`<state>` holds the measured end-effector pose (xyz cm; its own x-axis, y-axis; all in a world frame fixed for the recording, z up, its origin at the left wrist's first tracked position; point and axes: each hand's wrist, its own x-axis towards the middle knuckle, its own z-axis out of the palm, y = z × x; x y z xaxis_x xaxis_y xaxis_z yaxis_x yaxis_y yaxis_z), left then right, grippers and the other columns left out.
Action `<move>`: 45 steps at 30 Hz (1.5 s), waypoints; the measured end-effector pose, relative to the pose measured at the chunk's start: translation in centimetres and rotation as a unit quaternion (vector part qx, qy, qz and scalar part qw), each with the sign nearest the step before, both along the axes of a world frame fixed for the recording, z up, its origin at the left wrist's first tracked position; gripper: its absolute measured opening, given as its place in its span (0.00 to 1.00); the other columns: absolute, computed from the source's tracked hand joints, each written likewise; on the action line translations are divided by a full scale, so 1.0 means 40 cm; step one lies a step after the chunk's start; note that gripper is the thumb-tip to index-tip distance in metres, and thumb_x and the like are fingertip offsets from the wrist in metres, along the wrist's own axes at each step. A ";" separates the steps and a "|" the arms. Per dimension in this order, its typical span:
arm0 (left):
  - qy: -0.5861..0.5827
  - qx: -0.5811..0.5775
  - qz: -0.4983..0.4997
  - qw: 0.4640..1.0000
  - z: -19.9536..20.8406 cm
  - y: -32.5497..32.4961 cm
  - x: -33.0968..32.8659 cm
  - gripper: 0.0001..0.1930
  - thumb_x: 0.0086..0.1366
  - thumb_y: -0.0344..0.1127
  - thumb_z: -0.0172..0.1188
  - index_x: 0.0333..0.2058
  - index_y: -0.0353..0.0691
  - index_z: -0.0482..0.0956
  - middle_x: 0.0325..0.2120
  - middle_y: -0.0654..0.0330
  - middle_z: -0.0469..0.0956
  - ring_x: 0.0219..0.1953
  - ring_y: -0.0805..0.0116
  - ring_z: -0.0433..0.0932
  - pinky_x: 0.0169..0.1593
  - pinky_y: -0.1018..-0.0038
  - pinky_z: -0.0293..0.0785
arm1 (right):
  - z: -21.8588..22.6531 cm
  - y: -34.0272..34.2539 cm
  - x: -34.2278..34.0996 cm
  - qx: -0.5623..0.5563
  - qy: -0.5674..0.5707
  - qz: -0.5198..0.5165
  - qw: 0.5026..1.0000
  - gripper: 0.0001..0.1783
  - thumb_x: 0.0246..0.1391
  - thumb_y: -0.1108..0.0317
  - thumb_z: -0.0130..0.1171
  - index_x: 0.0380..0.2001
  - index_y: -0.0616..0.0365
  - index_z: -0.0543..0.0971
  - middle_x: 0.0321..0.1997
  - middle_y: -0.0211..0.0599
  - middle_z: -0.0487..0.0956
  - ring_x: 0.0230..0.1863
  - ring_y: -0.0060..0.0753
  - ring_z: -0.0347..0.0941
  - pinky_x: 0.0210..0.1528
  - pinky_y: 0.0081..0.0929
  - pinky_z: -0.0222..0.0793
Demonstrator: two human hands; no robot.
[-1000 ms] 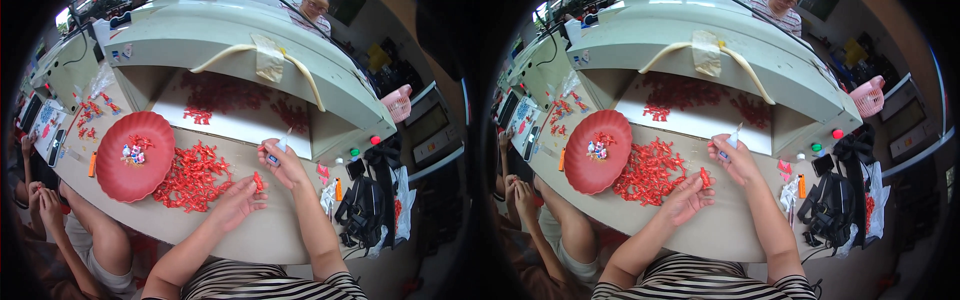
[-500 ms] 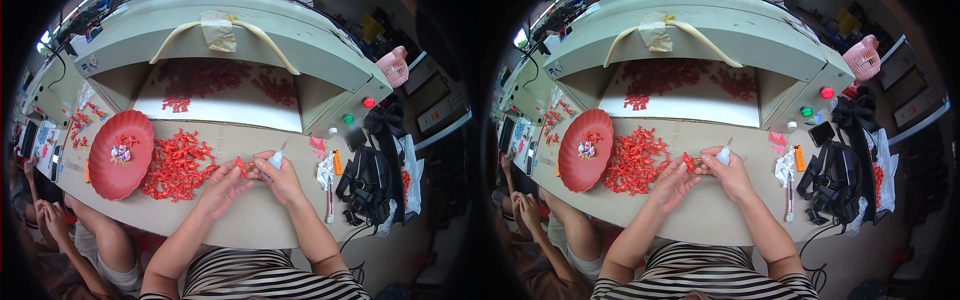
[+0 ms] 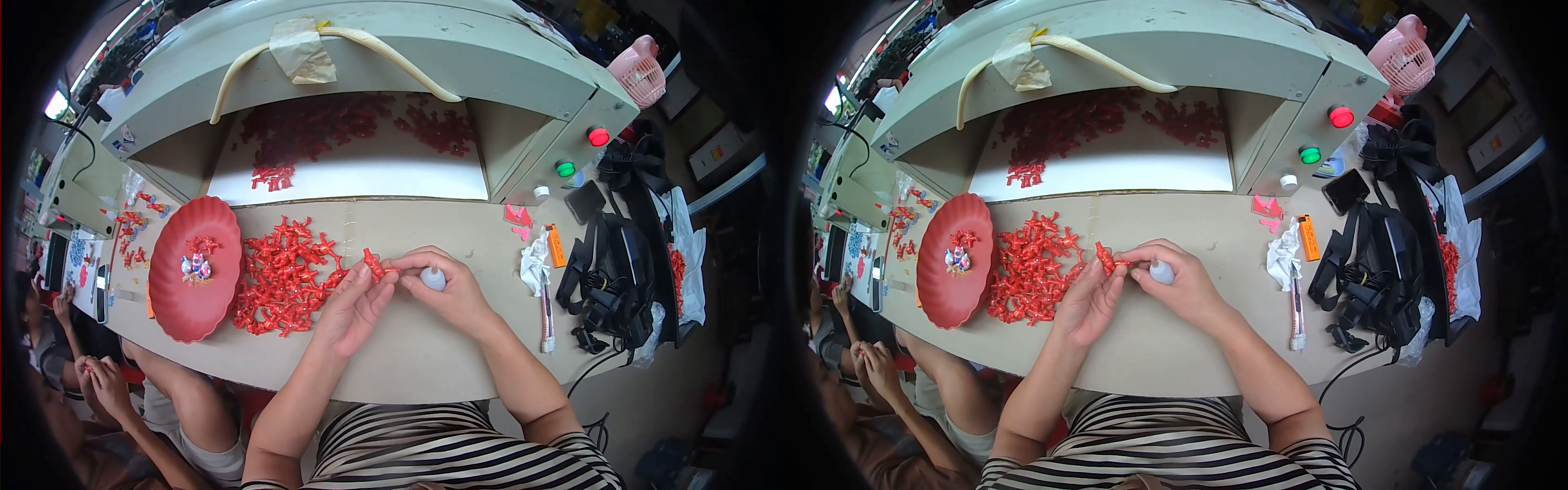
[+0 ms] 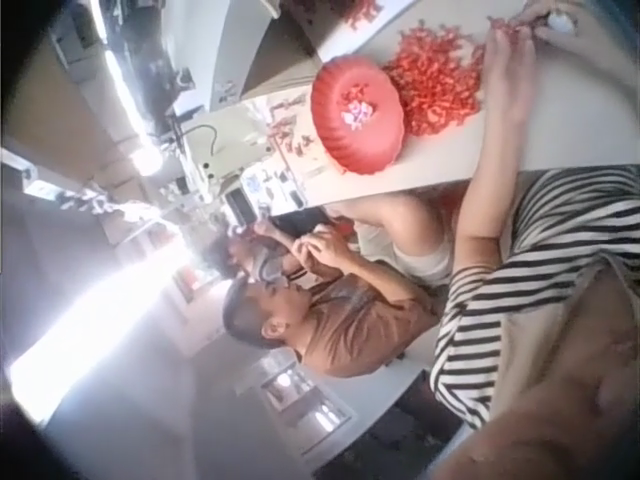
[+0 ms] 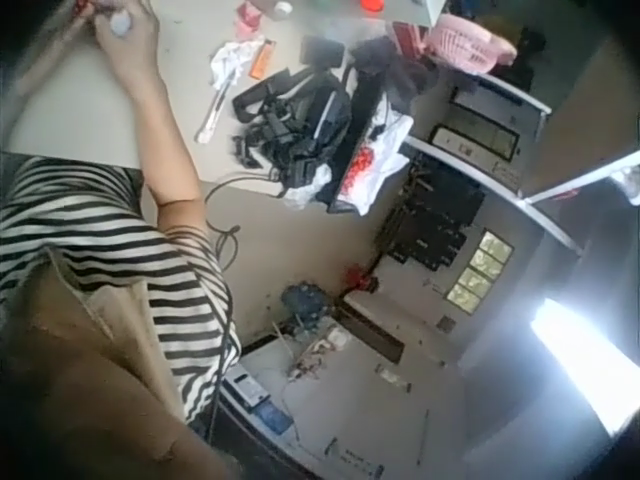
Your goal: The person assembles small plastic figurines by picking up parts from the desk, applying glue to them with a squeeze bottle, and pressing the pieces together by hand.
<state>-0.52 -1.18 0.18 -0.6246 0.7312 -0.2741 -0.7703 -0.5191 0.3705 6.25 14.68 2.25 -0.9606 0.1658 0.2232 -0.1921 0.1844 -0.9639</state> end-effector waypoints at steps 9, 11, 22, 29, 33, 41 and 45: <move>-0.016 0.033 -0.035 0.999 0.005 -0.004 0.001 0.10 0.63 0.31 0.46 0.42 0.36 0.67 0.41 0.54 0.72 0.45 0.64 0.73 0.45 0.75 0.75 | 0.008 0.000 -0.003 0.109 0.078 -0.038 0.990 0.09 0.44 0.80 0.56 0.31 0.60 0.76 0.32 0.34 0.75 0.34 0.26 0.72 0.36 0.21 0.67; 0.029 -0.018 -0.032 0.999 0.010 -0.003 0.006 0.11 0.62 0.31 0.47 0.44 0.38 0.67 0.42 0.53 0.71 0.45 0.64 0.73 0.45 0.74 0.74 | 0.005 0.004 -0.003 0.081 0.052 -0.071 0.993 0.07 0.45 0.77 0.56 0.31 0.60 0.76 0.31 0.34 0.75 0.33 0.26 0.72 0.36 0.20 0.67; 0.071 -0.048 -0.051 0.995 0.014 0.001 0.013 0.11 0.63 0.32 0.47 0.44 0.43 0.67 0.41 0.53 0.73 0.39 0.65 0.75 0.42 0.72 0.75 | -0.008 0.155 -0.171 0.145 -0.038 -0.336 0.930 0.08 0.49 0.71 0.54 0.35 0.58 0.76 0.30 0.33 0.76 0.31 0.20 0.69 0.35 0.18 0.64; 0.112 0.050 -0.110 0.986 0.017 -0.012 0.009 0.12 0.64 0.35 0.46 0.46 0.42 0.65 0.44 0.55 0.71 0.40 0.66 0.75 0.43 0.71 0.74 | 0.000 0.048 -0.335 0.263 0.093 -0.220 0.935 0.11 0.46 0.72 0.56 0.35 0.58 0.76 0.36 0.46 0.74 0.38 0.44 0.71 0.40 0.31 0.66; 0.115 0.113 -0.125 0.979 0.013 -0.010 0.010 0.12 0.64 0.34 0.45 0.46 0.42 0.64 0.43 0.54 0.72 0.37 0.65 0.76 0.41 0.68 0.76 | -0.048 0.057 -0.488 0.323 0.031 -0.159 0.932 0.13 0.42 0.73 0.56 0.36 0.60 0.74 0.40 0.50 0.72 0.42 0.48 0.69 0.44 0.35 0.65; 0.108 0.138 -0.133 0.976 0.017 -0.002 0.005 0.12 0.64 0.35 0.44 0.46 0.43 0.64 0.44 0.55 0.70 0.39 0.66 0.75 0.42 0.70 0.75 | -0.032 0.051 -0.626 0.437 -0.065 -0.116 0.889 0.17 0.40 0.75 0.55 0.39 0.58 0.73 0.43 0.49 0.70 0.46 0.49 0.66 0.49 0.34 0.62; 0.111 0.145 -0.126 0.975 0.013 -0.008 -0.001 0.13 0.64 0.35 0.45 0.47 0.43 0.64 0.45 0.56 0.70 0.40 0.66 0.75 0.43 0.70 0.74 | 0.015 0.037 -0.570 0.450 -0.026 -0.051 0.891 0.19 0.41 0.69 0.55 0.41 0.59 0.72 0.41 0.52 0.71 0.43 0.50 0.67 0.46 0.34 0.63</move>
<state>-0.57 -1.48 0.72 -0.4356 0.8957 0.0891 -0.8046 -0.4318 0.4077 -16.55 16.18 2.86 -0.9634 0.0295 0.2664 -0.0894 0.9016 -0.4233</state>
